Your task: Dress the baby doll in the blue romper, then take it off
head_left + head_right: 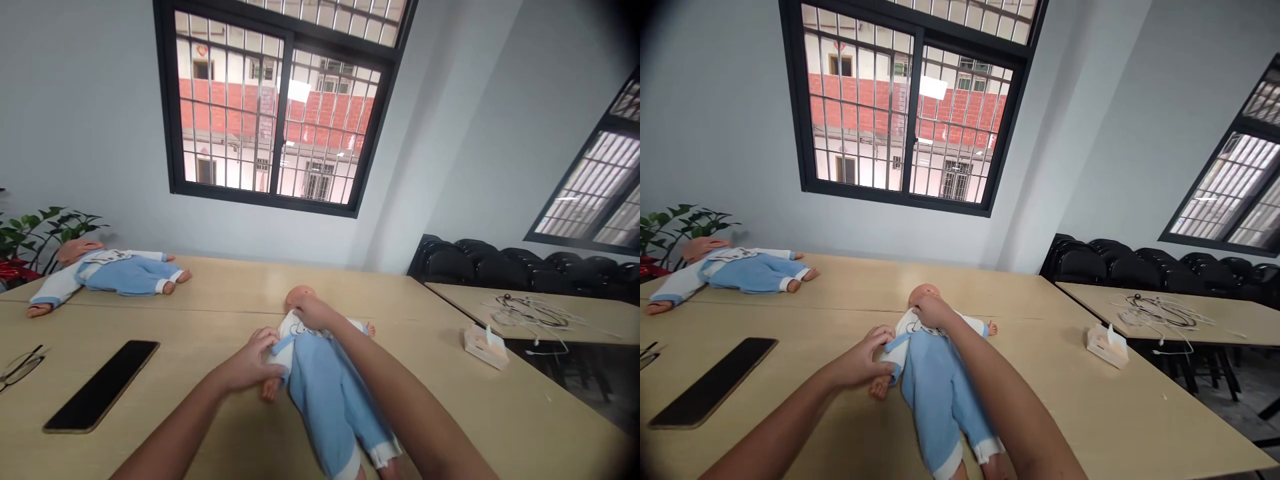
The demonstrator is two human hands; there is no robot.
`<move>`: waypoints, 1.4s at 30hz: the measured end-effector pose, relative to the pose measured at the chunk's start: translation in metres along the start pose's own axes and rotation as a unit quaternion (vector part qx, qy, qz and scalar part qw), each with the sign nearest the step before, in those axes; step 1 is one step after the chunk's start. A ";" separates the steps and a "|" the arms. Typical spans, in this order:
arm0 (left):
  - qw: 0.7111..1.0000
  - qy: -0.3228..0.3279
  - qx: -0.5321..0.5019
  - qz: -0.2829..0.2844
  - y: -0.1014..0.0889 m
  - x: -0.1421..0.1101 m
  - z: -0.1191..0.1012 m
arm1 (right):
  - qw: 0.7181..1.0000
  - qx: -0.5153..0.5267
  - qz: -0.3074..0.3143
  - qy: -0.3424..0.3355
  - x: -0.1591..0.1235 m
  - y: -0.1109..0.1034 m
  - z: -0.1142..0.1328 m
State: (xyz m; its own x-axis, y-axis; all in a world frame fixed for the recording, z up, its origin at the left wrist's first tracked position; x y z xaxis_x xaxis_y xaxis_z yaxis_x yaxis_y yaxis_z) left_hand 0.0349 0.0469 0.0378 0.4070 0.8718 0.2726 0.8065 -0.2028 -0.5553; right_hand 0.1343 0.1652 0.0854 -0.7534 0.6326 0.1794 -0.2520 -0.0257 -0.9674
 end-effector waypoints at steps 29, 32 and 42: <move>0.955 0.072 0.263 -0.114 -0.010 0.003 -0.021 | 0.954 0.097 -0.011 0.283 -0.162 0.011 -0.121; 0.951 0.074 0.272 -0.129 -0.017 0.022 -0.023 | 0.956 0.079 -0.065 0.276 -0.165 0.012 -0.116; 0.938 0.026 0.342 0.055 0.060 0.173 -0.042 | 0.957 0.070 -0.095 0.267 -0.177 0.012 -0.105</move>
State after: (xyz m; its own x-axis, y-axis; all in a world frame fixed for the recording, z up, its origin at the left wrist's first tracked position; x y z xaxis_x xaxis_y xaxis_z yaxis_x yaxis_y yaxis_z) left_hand 0.1719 0.1666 0.0850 0.5067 0.8354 0.2130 0.3028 0.0589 -0.9512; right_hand 0.3286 0.1338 0.0233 -0.2786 0.9402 0.1961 -0.4602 0.0485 -0.8865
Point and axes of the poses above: each hand's wrist, its own x-axis towards the middle knuckle, its own y-axis out of the palm, z = x × y, the point moved 10 cm from there along x, towards the middle knuckle, and after that the axes turned 1 degree about -z, right-handed, at the moved point
